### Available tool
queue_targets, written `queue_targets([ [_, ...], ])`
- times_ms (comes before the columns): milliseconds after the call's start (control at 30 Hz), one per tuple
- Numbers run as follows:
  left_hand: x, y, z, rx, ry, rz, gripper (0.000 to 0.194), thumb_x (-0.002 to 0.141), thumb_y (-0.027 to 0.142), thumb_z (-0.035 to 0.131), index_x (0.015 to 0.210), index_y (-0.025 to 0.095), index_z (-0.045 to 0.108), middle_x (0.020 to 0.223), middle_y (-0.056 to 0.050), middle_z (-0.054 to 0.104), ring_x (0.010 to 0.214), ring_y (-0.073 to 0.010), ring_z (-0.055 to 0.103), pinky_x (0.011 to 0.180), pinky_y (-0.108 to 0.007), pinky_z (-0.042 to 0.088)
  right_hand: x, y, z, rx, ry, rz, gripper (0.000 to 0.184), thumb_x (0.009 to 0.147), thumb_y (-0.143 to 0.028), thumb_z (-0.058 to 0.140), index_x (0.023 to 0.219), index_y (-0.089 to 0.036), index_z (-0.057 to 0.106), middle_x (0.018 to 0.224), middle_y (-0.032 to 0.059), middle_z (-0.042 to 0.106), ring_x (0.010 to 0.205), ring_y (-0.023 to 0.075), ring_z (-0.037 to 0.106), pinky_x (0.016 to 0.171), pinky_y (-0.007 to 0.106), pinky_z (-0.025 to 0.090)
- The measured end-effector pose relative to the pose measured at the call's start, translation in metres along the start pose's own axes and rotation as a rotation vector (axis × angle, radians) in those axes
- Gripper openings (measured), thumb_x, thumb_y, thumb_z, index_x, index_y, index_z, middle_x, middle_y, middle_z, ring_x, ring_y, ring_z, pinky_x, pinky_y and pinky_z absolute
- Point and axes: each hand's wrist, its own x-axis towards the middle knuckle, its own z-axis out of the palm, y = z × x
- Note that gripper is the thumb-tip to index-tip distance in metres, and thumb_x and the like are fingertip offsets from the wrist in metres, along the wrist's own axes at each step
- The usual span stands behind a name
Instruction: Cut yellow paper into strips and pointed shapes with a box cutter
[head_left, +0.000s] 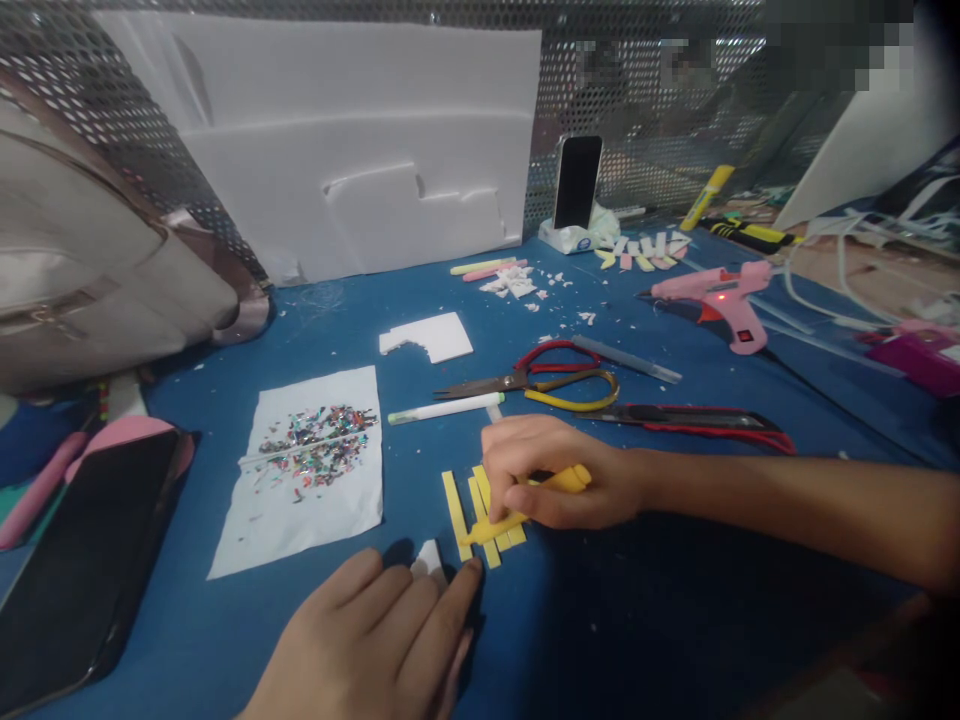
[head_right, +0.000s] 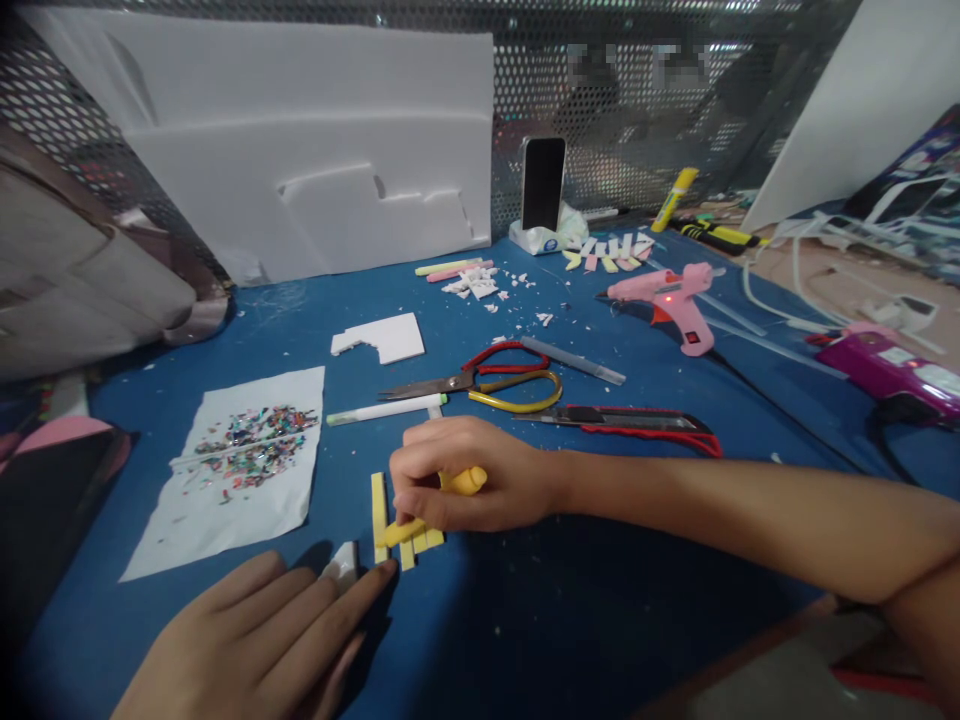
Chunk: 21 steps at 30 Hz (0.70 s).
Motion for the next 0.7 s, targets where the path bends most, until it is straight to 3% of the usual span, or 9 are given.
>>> queue_targets([
  [133,0.0013,0.0000,-0.0009,0.003,0.005,0.008,0.026,0.094,0.014,0.044,0.102,0.009,0.068,0.067,-0.001,0.065,0.052,-0.0109,0.056,0.053,-0.029,0.039,-0.0004,-0.0004,-0.0001,0.017,-0.005,0.013,0.027,0.098,-0.027,0.042,0.082,-0.013,0.060,0.076,0.0041,0.060,0.076,0.0123,0.050,0.073,0.028,0.040],
  [367,-0.0004,0.0007,0.0006,0.002,0.003,0.002,0.025,0.094,0.015,0.046,0.101,0.010,0.069,0.067,-0.001,0.064,0.052,-0.0110,0.055,0.054,-0.030,0.037,0.0037,-0.0058,0.0011,-0.083,0.193,0.027,0.029,0.096,-0.023,0.041,0.076,-0.012,0.060,0.070,0.0035,0.057,0.070,0.0120,0.047,0.068,0.027,0.040],
  [600,-0.0015,0.0000,0.0003,-0.004,0.006,-0.012,0.026,0.094,0.016,0.045,0.102,0.011,0.069,0.069,0.000,0.065,0.052,-0.0103,0.055,0.056,-0.030,0.037,0.0007,-0.0026,0.0017,-0.011,0.053,-0.039,0.027,0.096,-0.023,0.042,0.077,-0.013,0.060,0.071,0.0029,0.060,0.069,0.0116,0.049,0.071,0.027,0.040],
  [700,-0.0005,0.0005,0.0000,-0.007,0.001,-0.009,0.026,0.095,0.016,0.044,0.102,0.010,0.068,0.069,-0.001,0.065,0.052,-0.0101,0.054,0.056,-0.030,0.037,0.0003,-0.0031,0.0023,-0.041,0.120,-0.028,0.027,0.096,-0.022,0.043,0.077,-0.013,0.060,0.071,0.0037,0.059,0.071,0.0122,0.049,0.071,0.027,0.040],
])
